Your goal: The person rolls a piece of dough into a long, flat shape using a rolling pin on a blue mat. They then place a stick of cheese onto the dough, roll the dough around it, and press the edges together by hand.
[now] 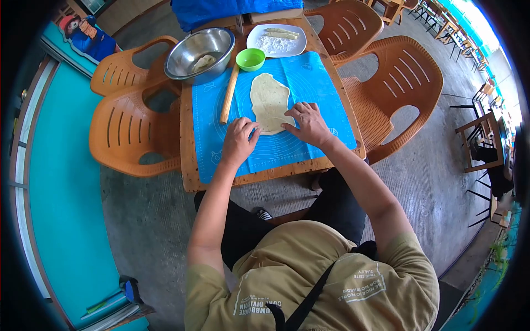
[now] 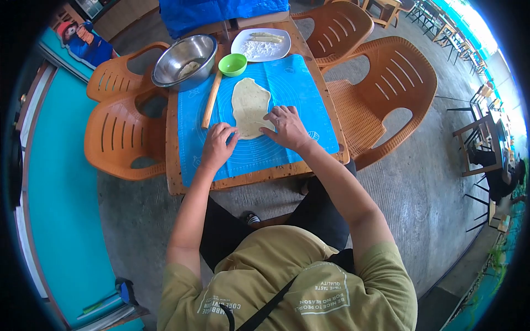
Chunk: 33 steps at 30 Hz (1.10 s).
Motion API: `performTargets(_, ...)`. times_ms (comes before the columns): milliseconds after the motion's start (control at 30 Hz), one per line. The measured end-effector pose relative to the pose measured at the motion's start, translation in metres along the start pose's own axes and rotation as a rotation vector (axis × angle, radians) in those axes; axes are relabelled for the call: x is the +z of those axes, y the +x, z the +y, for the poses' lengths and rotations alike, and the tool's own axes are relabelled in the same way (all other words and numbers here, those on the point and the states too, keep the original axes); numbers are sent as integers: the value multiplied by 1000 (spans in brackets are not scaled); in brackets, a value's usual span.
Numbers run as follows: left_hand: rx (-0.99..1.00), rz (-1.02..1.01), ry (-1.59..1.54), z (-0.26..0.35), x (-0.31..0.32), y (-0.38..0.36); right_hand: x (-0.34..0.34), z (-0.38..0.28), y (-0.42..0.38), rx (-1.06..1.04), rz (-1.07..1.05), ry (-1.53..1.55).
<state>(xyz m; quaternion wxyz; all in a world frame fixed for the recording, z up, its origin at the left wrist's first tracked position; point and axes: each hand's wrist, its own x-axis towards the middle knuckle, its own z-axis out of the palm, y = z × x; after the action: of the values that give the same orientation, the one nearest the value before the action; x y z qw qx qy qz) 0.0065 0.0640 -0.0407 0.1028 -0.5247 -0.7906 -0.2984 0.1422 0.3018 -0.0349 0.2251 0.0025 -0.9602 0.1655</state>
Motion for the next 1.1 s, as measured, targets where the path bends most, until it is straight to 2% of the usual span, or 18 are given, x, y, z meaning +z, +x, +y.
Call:
performTargets(67, 30, 71, 62, 7, -2, -1, -2, -2, 0, 10, -6, 2)
performTargets(200, 45, 6, 76, 44, -10, -17, -11, -12, -5, -54, -8, 14)
performTargets(267, 132, 21, 94, 59, -6, -27, -8, -9, -6, -63, 7, 6)
performTargets(300, 90, -62, 56, 62, -3, -31, -4, -7, -5, -21, 17, 19)
performTargets(400, 87, -63, 126, 61, 9, -37, 4, -9, -4, 34, 60, 12)
performTargets(433, 42, -140, 109, 60, 10, -38, 4, -11, -4, 54, 92, -12)
performTargets(533, 32, -175, 144, 59, 15, -40, -3, -34, -16, 19, 144, -21)
performTargets(667, -4, -188, 184, 69, 18, -46, -13, -77, -50, 49, 43, 12)
performTargets(700, -21, -199, 174, 72, 19, -48, -13, -81, -56, 107, -110, 30)
performTargets(1100, -74, -177, 172, 62, 36, -34, 18, -65, -52, 176, -178, -37)
